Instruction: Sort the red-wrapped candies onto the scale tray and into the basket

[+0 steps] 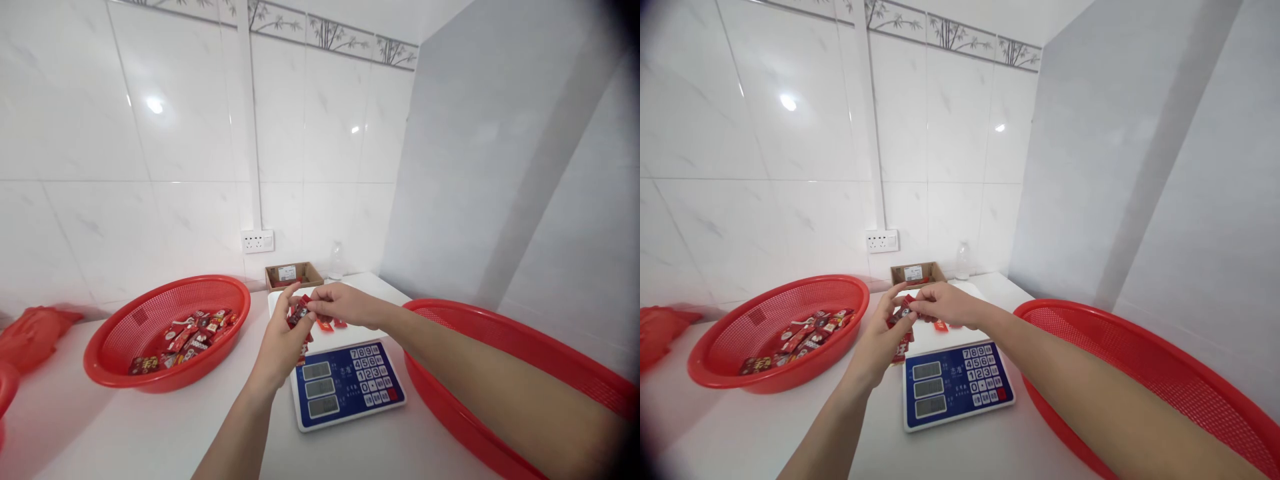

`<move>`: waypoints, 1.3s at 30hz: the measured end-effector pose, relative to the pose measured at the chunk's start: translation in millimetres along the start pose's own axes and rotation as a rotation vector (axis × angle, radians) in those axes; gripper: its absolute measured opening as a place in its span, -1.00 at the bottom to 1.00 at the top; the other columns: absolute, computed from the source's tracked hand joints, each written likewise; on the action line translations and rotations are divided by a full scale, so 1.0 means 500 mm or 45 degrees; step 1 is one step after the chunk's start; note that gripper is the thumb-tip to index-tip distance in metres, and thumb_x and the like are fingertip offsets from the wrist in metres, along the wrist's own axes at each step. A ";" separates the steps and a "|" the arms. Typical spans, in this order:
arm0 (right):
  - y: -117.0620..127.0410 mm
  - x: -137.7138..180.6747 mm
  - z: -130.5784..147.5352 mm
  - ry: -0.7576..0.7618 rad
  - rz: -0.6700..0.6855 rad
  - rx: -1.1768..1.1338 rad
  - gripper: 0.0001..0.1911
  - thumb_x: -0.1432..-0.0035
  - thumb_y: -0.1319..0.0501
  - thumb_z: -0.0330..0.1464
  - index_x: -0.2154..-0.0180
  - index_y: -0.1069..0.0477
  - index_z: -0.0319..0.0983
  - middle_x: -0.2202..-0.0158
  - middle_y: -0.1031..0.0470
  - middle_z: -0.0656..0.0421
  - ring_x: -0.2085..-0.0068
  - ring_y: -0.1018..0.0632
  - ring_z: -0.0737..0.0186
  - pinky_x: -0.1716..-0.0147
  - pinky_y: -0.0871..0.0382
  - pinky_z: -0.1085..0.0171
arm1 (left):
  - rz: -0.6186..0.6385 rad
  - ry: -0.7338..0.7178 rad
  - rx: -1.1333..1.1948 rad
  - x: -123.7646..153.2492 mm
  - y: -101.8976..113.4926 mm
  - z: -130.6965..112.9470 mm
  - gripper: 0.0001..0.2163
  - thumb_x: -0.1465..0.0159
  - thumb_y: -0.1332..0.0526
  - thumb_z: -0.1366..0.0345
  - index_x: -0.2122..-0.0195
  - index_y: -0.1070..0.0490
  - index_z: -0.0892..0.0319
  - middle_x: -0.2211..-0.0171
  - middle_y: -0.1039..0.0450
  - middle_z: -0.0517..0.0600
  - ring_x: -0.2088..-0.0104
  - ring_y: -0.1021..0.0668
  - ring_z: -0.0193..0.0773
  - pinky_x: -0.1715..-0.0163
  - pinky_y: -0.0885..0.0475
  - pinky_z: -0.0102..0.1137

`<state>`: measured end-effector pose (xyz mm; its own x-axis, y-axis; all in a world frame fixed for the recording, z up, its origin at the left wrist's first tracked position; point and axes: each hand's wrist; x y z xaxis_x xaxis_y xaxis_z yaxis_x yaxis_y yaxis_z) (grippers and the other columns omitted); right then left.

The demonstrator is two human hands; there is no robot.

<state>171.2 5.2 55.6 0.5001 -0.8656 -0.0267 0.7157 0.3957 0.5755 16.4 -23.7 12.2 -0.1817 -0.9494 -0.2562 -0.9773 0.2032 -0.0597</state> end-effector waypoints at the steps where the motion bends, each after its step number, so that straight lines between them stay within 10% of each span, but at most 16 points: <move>1: 0.000 0.000 0.000 0.004 -0.036 0.003 -0.66 -0.11 -0.11 -0.10 0.48 -0.28 -0.23 0.57 -0.29 0.29 0.61 -0.22 0.48 0.64 -0.10 0.40 | -0.007 0.002 -0.004 -0.002 0.001 0.003 -0.52 -0.13 -0.19 0.19 -0.08 -0.14 0.04 0.15 -0.35 0.01 0.54 -0.41 -0.46 0.57 -0.36 -0.50; 10: 0.001 -0.003 -0.009 -0.007 -0.275 -0.215 -0.61 -0.06 -0.14 -0.03 0.47 -0.26 -0.24 0.60 -0.30 0.28 0.56 -0.30 0.43 0.58 -0.15 0.39 | -0.033 0.118 0.006 -0.015 0.011 0.021 -0.66 -0.11 -0.15 -0.03 0.46 -0.26 0.19 0.59 -0.23 -0.15 0.66 -0.29 -0.49 0.72 -0.18 -0.61; 17: -0.004 0.006 -0.013 0.059 -0.068 -0.214 -0.57 -0.06 -0.13 0.00 0.47 -0.29 -0.26 0.59 -0.27 0.28 0.56 -0.25 0.44 0.58 -0.11 0.37 | 0.020 0.097 -0.016 -0.013 0.011 0.022 -0.67 -0.10 -0.17 -0.01 0.47 -0.28 0.19 0.56 -0.27 -0.12 0.62 -0.31 -0.47 0.71 -0.17 -0.60; 39: -0.003 0.001 -0.010 0.018 -0.324 -0.306 -0.58 0.02 -0.19 -0.01 0.55 -0.28 -0.25 0.65 -0.34 0.28 0.62 -0.31 0.44 0.61 -0.10 0.36 | 0.009 0.086 -0.052 -0.015 0.010 0.024 -0.66 -0.10 -0.15 -0.03 0.51 -0.28 0.18 0.64 -0.20 -0.16 0.64 -0.28 -0.46 0.68 -0.14 -0.59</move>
<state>173.0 5.8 50.8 0.2965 -0.9421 -0.1568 0.9117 0.2304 0.3401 14.0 -12.6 2.2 -0.1942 -0.9623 -0.1906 -0.9793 0.2014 -0.0187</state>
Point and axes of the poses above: each hand's wrist, its own x-axis away from the middle knuckle, its own y-axis out of the back of the hand, z = x × y
